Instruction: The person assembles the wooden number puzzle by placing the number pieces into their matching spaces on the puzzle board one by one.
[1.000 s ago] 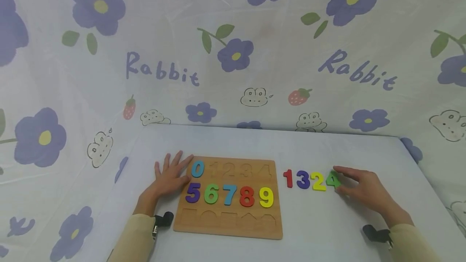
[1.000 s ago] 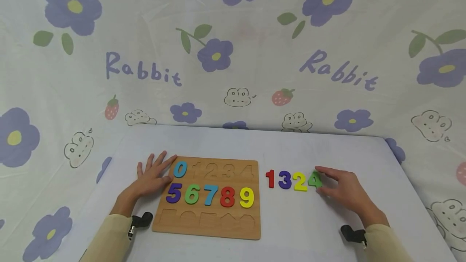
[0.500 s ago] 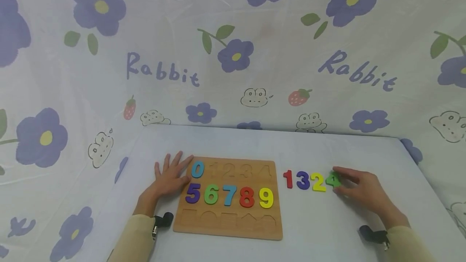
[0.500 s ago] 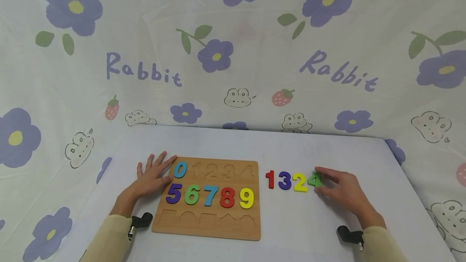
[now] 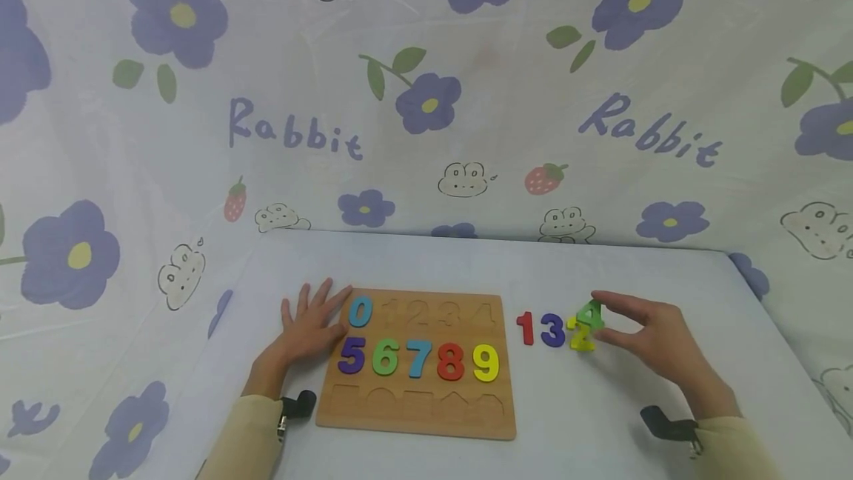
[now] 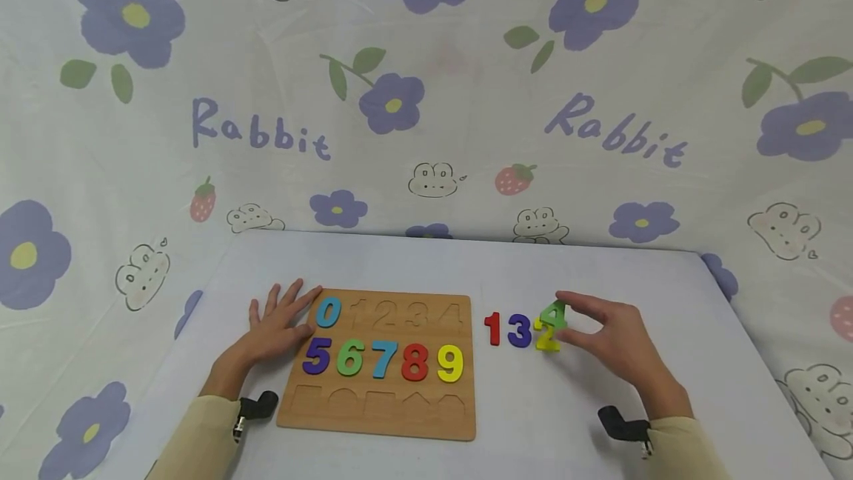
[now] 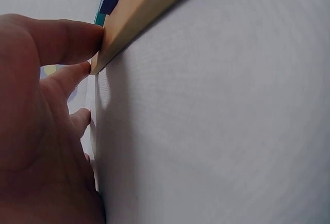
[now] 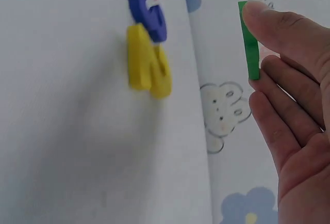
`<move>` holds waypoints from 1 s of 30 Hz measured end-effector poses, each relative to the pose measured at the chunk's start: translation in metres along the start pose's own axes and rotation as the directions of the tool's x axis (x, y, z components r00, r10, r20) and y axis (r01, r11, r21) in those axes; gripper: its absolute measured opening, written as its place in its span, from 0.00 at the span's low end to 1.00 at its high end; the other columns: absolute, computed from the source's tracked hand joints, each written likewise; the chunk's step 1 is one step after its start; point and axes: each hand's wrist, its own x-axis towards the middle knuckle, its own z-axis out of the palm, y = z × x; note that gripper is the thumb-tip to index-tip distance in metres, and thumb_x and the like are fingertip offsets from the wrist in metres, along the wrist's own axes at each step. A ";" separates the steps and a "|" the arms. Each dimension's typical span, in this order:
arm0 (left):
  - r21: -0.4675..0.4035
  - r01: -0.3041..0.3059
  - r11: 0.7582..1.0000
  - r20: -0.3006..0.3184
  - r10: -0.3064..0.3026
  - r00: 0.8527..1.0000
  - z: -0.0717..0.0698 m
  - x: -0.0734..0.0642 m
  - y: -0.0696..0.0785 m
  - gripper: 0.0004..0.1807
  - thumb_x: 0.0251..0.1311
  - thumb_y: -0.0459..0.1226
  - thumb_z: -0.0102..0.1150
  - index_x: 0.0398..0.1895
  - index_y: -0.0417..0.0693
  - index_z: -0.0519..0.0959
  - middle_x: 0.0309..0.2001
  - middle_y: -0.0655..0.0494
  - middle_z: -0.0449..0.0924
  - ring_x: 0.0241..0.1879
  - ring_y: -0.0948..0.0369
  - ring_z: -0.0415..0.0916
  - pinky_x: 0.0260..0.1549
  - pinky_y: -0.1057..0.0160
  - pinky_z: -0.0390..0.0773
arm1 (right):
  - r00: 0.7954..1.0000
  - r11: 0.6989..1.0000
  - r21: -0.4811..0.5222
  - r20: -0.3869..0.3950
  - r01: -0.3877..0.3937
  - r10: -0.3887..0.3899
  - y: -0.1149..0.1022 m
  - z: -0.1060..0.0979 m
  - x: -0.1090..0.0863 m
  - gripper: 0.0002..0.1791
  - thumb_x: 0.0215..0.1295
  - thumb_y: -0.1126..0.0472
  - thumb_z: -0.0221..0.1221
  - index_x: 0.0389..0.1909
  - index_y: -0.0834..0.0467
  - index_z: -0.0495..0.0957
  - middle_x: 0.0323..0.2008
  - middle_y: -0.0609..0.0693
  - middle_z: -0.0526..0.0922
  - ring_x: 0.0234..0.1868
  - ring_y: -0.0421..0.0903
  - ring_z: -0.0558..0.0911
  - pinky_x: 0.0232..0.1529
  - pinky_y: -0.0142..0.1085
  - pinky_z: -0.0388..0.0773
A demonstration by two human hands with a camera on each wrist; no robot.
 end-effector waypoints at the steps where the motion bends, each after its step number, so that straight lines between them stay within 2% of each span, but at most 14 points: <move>1: -0.003 -0.009 1.000 -0.004 0.009 1.000 0.000 0.000 -0.001 0.41 0.73 0.46 0.56 0.88 0.60 0.60 0.90 0.35 0.41 0.86 0.25 0.23 0.74 0.18 0.17 | 1.000 1.000 0.000 -0.007 0.020 -0.020 -0.004 0.001 0.001 0.35 0.59 0.57 0.81 0.70 0.53 0.84 0.65 0.58 0.88 0.67 0.69 0.84 0.65 0.71 0.78; 5: -0.011 -0.016 1.000 -0.010 0.016 1.000 -0.001 -0.001 0.002 0.41 0.72 0.46 0.56 0.88 0.59 0.61 0.89 0.34 0.42 0.85 0.24 0.24 0.73 0.17 0.17 | 0.995 0.995 -0.004 -0.024 0.097 -0.097 -0.020 0.005 0.007 0.35 0.58 0.60 0.82 0.68 0.54 0.85 0.63 0.56 0.90 0.65 0.67 0.86 0.63 0.70 0.80; 8: -0.015 -0.017 1.000 -0.014 0.017 1.000 -0.001 -0.001 0.003 0.40 0.72 0.46 0.56 0.88 0.58 0.62 0.89 0.34 0.43 0.85 0.24 0.25 0.74 0.17 0.18 | 0.992 0.992 -0.009 -0.017 0.123 -0.123 -0.030 0.011 0.013 0.35 0.58 0.61 0.82 0.68 0.54 0.85 0.63 0.55 0.90 0.65 0.66 0.87 0.62 0.69 0.82; 16: -0.004 -0.023 1.000 -0.025 0.023 0.999 0.004 0.003 -0.007 0.40 0.73 0.48 0.56 0.88 0.61 0.61 0.90 0.36 0.42 0.86 0.25 0.24 0.74 0.18 0.16 | 0.984 0.984 0.009 0.029 0.177 -0.177 -0.052 0.032 0.030 0.34 0.58 0.57 0.83 0.67 0.51 0.86 0.63 0.52 0.90 0.67 0.61 0.87 0.64 0.64 0.83; 20: 0.004 -0.018 1.000 -0.018 0.018 1.000 0.004 0.004 -0.007 0.40 0.73 0.47 0.56 0.88 0.61 0.61 0.90 0.36 0.42 0.86 0.25 0.24 0.74 0.18 0.17 | 0.981 0.982 0.039 0.052 0.187 -0.189 -0.061 0.043 0.038 0.34 0.59 0.57 0.82 0.68 0.51 0.86 0.63 0.50 0.90 0.67 0.60 0.86 0.65 0.63 0.83; 30: 0.040 0.025 0.999 0.031 -0.027 0.999 -0.006 -0.002 0.009 0.40 0.76 0.45 0.55 0.89 0.58 0.58 0.90 0.38 0.40 0.87 0.27 0.24 0.75 0.18 0.19 | 0.974 0.979 0.072 0.117 0.188 -0.196 -0.075 0.071 0.057 0.34 0.60 0.58 0.81 0.69 0.53 0.85 0.64 0.50 0.90 0.67 0.56 0.87 0.62 0.56 0.87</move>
